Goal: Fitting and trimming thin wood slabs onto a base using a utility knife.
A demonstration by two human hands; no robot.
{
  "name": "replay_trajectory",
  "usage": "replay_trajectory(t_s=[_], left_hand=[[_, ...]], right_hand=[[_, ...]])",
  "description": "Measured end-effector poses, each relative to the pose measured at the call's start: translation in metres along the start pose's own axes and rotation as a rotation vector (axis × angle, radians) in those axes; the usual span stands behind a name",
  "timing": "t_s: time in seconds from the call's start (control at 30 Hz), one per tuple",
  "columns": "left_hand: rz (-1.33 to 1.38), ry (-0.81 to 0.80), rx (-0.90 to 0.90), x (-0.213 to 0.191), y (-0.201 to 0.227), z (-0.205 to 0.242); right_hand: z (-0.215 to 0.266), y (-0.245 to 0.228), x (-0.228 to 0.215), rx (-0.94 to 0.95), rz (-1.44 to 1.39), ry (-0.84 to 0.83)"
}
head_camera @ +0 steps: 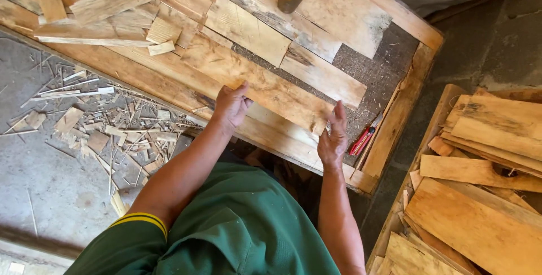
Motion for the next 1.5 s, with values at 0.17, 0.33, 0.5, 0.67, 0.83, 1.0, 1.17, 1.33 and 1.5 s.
replay_trajectory(t_s=[0.17,0.33,0.5,0.67,0.83,1.0,1.17,1.33,1.5], left_hand=[[0.064,-0.043,-0.066,0.008,-0.009,-0.005],[0.091,-0.071,-0.113,0.016,-0.019,-0.010],[0.079,-0.095,-0.124,0.034,-0.017,-0.001],[-0.024,-0.041,-0.101,0.001,-0.028,-0.041],[-0.094,0.099,0.001,-0.013,0.012,-0.046],[-0.217,0.107,0.061,-0.016,0.025,-0.045],[-0.158,0.147,0.007,-0.028,0.014,-0.058],[-0.254,0.240,-0.018,-0.015,0.045,-0.041],[-0.504,0.288,0.037,-0.028,0.061,-0.057]], right_hand=[[0.011,0.027,-0.005,0.514,-0.232,0.356],[0.021,0.042,0.014,0.707,-0.266,0.430],[0.027,0.072,0.000,0.623,-0.053,0.512],[0.031,0.067,-0.018,0.728,-0.112,0.710],[0.040,0.059,-0.049,0.816,-0.124,0.931],[0.044,0.065,-0.068,0.760,-0.123,1.030],[0.058,0.106,-0.068,0.820,-0.391,1.034],[0.062,0.114,-0.061,0.883,-0.337,1.029],[0.073,0.163,-0.073,0.908,-0.349,0.931]])
Point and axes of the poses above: each hand's wrist, its own z-axis away from the middle knuckle, its own x-axis out of the palm, y = z × x, the point moved 6 cm from there along -z, towards the middle knuckle, and after that the axes turned 6 degrees about y, right-handed, at the moved point
